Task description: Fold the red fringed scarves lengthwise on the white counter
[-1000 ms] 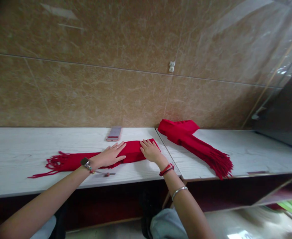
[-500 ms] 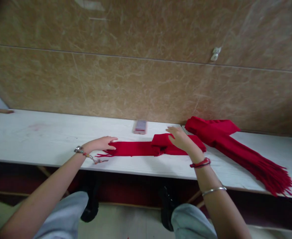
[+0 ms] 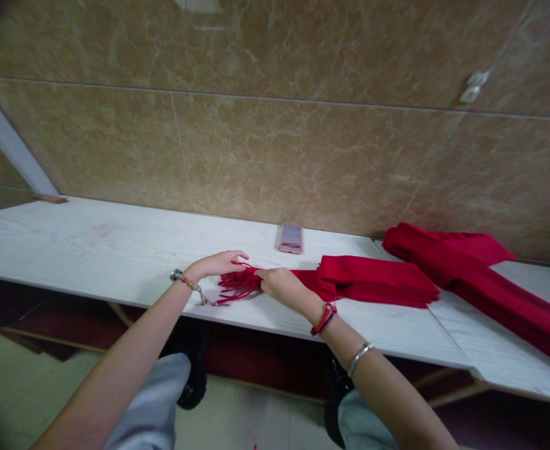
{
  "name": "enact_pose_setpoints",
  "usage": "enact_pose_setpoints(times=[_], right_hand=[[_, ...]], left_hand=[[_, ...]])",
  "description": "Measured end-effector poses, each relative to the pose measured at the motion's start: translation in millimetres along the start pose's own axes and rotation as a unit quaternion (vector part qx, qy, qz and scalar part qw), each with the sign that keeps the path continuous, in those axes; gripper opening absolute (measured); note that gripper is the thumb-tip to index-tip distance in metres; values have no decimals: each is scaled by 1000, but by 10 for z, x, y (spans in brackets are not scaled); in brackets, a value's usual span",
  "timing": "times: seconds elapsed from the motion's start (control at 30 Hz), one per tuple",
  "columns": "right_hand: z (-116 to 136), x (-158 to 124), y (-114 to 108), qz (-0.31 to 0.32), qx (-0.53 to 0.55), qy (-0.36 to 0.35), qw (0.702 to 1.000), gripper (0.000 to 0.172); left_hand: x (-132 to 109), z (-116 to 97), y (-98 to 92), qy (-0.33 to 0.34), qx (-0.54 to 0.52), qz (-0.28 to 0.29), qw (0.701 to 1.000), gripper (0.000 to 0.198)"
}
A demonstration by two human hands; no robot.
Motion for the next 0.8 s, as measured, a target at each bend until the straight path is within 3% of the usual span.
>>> enact_pose_setpoints(times=[0.1,0.2,0.33,0.4,0.5,0.6,0.7,0.8], right_hand=[[-167,61,-30,-2,48,17,999,24],[-268,103,-68,-19,82,20,996,20],[-313,132,-120,-41,104,36,993,21],[-305,136,-141,-51,109,41,992,21],[-329,123,-160,-71,116,61,989,20],[-345,106,-138,-70,128,52,988,18],[-287,69,-119,-47,133,-1,990,17],[-214,-3,-108,-8,126,-38,991,19]], left_hand=[[-100,-112,-175,11,75,-87,993,45],[-137,-316,-96,47,138,-49,988,50],[-103,-404,47,11,178,-16,984,37],[-88,-395,45,-15,207,-36,978,23],[-137,-378,-61,-56,247,-112,961,22],[-210,-411,-57,-67,259,-137,954,45],[-206,-460,145,-52,264,-75,960,88],[-190,-483,242,-45,266,-79,960,79]])
Point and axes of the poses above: each hand's wrist, its own x-axis towards the middle knuckle, its own y-axis out of the palm, z = x × y, the point moved 8 cm from there along x, towards the middle knuckle, and after that the axes turned 13 degrees about z, right-handed, at the moved point
